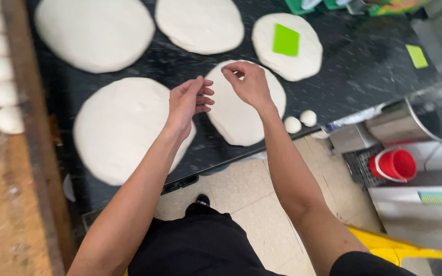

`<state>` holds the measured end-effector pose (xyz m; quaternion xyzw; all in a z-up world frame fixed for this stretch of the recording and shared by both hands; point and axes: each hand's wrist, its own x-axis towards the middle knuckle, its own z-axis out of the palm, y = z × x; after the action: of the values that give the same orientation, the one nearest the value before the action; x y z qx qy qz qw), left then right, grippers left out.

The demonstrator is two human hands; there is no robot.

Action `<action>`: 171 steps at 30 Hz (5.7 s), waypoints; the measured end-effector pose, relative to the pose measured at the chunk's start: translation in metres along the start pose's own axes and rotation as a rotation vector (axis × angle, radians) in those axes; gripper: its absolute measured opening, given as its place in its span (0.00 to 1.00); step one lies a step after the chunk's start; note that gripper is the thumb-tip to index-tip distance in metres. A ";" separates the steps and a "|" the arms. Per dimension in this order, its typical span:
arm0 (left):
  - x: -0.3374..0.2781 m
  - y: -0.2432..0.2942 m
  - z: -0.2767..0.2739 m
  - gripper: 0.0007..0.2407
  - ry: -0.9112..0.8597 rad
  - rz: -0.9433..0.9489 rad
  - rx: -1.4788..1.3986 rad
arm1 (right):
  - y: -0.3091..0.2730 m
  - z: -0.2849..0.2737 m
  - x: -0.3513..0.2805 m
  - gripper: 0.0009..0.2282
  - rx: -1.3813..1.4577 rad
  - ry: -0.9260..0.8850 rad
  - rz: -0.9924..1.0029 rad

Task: The person portions dough into small balls using a green plastic scraper and arranges them on a wooden board. They then grease a metal pan with a brush and place a large dough piece into it.

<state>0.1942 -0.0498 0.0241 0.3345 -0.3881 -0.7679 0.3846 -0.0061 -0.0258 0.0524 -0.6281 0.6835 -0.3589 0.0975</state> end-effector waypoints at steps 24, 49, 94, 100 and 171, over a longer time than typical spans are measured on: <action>0.053 -0.151 0.193 0.16 -0.216 -0.248 0.113 | 0.219 -0.146 -0.105 0.22 -0.008 0.005 0.590; -0.121 0.091 -0.228 0.24 0.713 0.389 -0.156 | -0.270 0.227 0.024 0.23 0.624 -0.566 -0.328; 0.025 -0.029 0.030 0.15 -0.060 0.124 0.098 | 0.052 -0.036 -0.028 0.16 0.069 -0.017 0.184; 0.036 -0.123 0.129 0.15 -0.260 -0.092 0.132 | 0.180 -0.120 -0.109 0.22 -0.184 -0.056 0.444; -0.015 0.009 0.013 0.14 0.044 0.167 0.161 | -0.063 0.002 -0.013 0.24 0.205 0.262 0.186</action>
<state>0.1943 -0.0363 0.0415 0.3477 -0.4664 -0.6919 0.4276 0.0471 -0.0113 0.0852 -0.4971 0.7053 -0.4947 0.1037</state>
